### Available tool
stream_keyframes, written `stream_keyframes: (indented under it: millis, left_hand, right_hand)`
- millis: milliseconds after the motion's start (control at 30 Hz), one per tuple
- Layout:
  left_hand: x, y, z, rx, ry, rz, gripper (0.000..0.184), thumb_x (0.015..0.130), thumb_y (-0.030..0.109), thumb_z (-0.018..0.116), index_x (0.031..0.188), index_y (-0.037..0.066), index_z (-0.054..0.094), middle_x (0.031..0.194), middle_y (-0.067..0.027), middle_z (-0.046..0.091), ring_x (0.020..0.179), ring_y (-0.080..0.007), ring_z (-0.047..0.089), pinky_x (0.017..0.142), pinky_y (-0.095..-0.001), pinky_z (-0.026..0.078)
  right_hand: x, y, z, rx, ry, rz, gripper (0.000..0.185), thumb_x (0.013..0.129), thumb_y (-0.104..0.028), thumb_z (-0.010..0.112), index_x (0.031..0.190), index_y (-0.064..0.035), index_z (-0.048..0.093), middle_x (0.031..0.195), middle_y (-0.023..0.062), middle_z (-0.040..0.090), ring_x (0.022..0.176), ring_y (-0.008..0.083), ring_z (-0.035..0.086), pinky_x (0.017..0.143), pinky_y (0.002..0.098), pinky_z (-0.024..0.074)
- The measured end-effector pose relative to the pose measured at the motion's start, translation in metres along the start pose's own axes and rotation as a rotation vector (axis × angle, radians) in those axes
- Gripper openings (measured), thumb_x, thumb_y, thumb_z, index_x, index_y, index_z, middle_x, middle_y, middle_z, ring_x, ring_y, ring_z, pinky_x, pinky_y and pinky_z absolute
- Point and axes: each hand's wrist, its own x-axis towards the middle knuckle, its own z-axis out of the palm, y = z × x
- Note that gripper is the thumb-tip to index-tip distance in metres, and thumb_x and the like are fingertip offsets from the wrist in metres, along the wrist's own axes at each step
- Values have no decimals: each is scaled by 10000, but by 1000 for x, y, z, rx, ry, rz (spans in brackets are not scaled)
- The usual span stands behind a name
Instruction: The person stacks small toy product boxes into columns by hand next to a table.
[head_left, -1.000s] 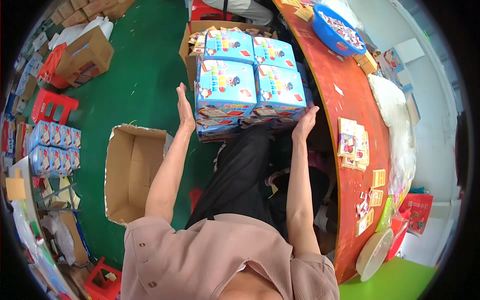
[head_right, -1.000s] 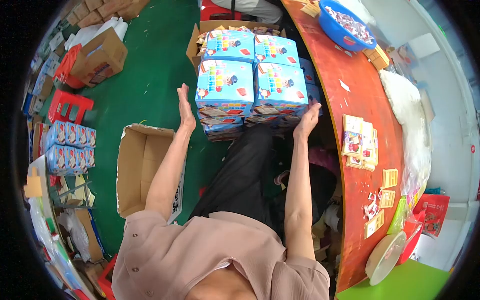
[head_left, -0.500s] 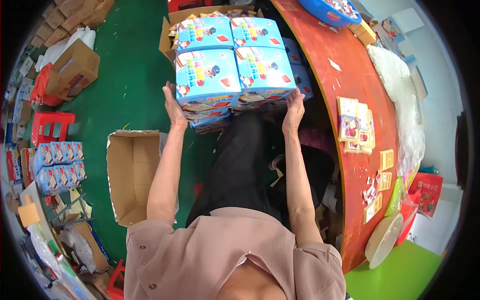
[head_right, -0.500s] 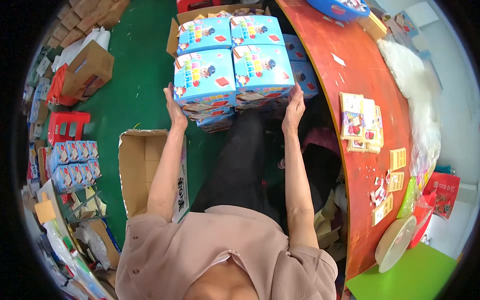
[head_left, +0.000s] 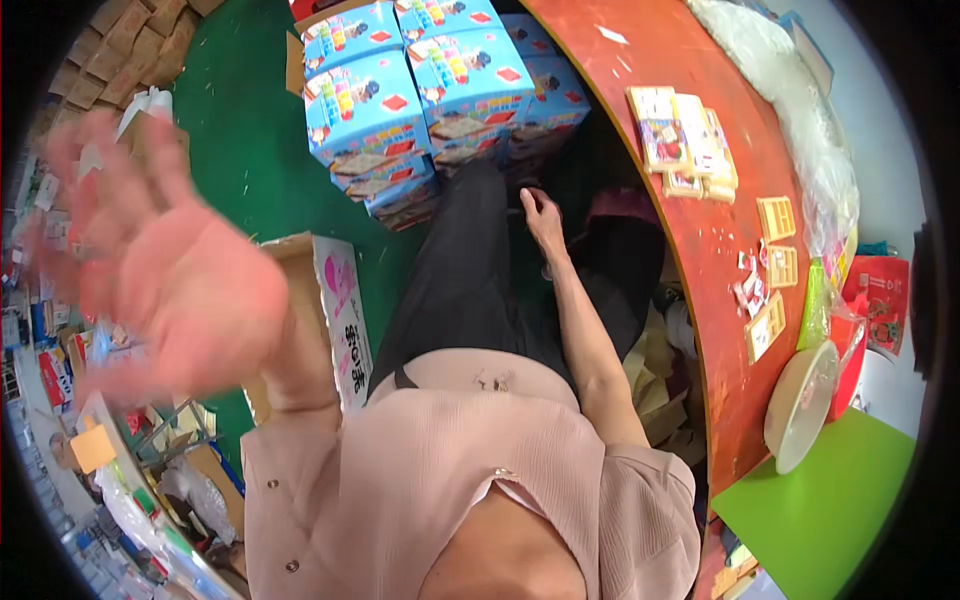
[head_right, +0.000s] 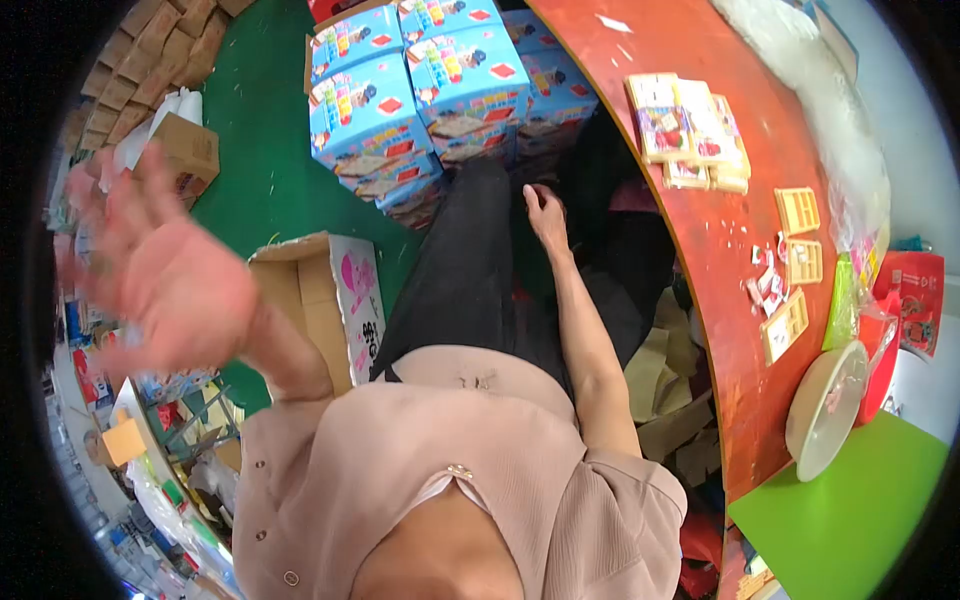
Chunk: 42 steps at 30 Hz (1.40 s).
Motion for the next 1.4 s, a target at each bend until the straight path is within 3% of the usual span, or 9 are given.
stream_keyframes:
  millis: [67,133,200,333,800,1167,1200,1333,1400]
  left_hand:
    - [1,49,25,-398,-87,172,691,854,719,417,1368,261,473,1487,-205,330,1367,-503,196,1040,-765,60]
    - [8,81,24,31,-184,444,666,838,716,447,1324,265,509,1486,-198,325,1367,-510,176,1028,-785,27]
    - [2,104,27,85,-267,516,646,835,709,459,1300,266,528,1486,-193,318,1365,-515,169,1022,-796,14]
    - [-34,129,65,-431,-369,310,618,852,688,448,1291,261,532,1484,-183,311,1358,-512,179,1025,-795,26]
    - [-34,181,63,-439,-257,421,564,876,650,431,1275,265,535,1422,-125,349,1338,-438,215,1033,-730,73]
    - [-9,175,41,-401,-144,507,523,894,620,419,1262,268,538,1374,-80,379,1322,-380,243,1039,-679,110]
    - [-7,174,40,-399,-134,505,519,896,617,417,1261,268,538,1369,-76,381,1321,-374,245,1040,-674,114]
    - [-4,165,40,-432,-98,498,505,902,606,413,1257,270,539,1352,-59,392,1315,-353,256,1042,-655,127]
    - [-4,162,41,-450,-86,490,498,906,601,410,1254,270,540,1343,-51,398,1312,-342,261,1043,-646,134]
  right_hand:
    - [-2,20,4,-123,-7,-14,417,913,-376,586,1093,-6,653,1039,216,667,994,350,632,869,392,482]
    - [-3,29,4,-195,-22,0,412,907,-393,576,1081,-29,661,1040,238,654,1001,404,613,873,429,478]
    - [-4,34,1,-247,-50,-15,406,909,-393,571,1069,-32,665,1032,235,657,993,406,613,860,438,481]
    - [-7,30,-6,-327,-41,-27,375,905,-375,578,1053,-44,673,1017,229,662,996,405,612,845,452,483]
    - [-13,14,-39,-297,146,85,350,910,-332,534,1107,-72,663,1015,203,674,999,372,633,860,409,480]
    - [-7,41,-45,-333,248,106,332,932,-333,499,1017,-54,660,968,265,637,959,460,583,798,480,453]
    - [-9,43,-42,-380,288,78,310,928,-316,506,939,-43,653,833,223,654,786,362,635,706,409,457]
    - [-4,78,-35,-245,222,3,210,885,-227,528,849,-39,615,684,89,563,702,146,528,663,370,422]
    - [3,85,-32,-301,273,34,198,867,-221,532,788,-44,575,640,69,476,651,151,461,609,354,392]
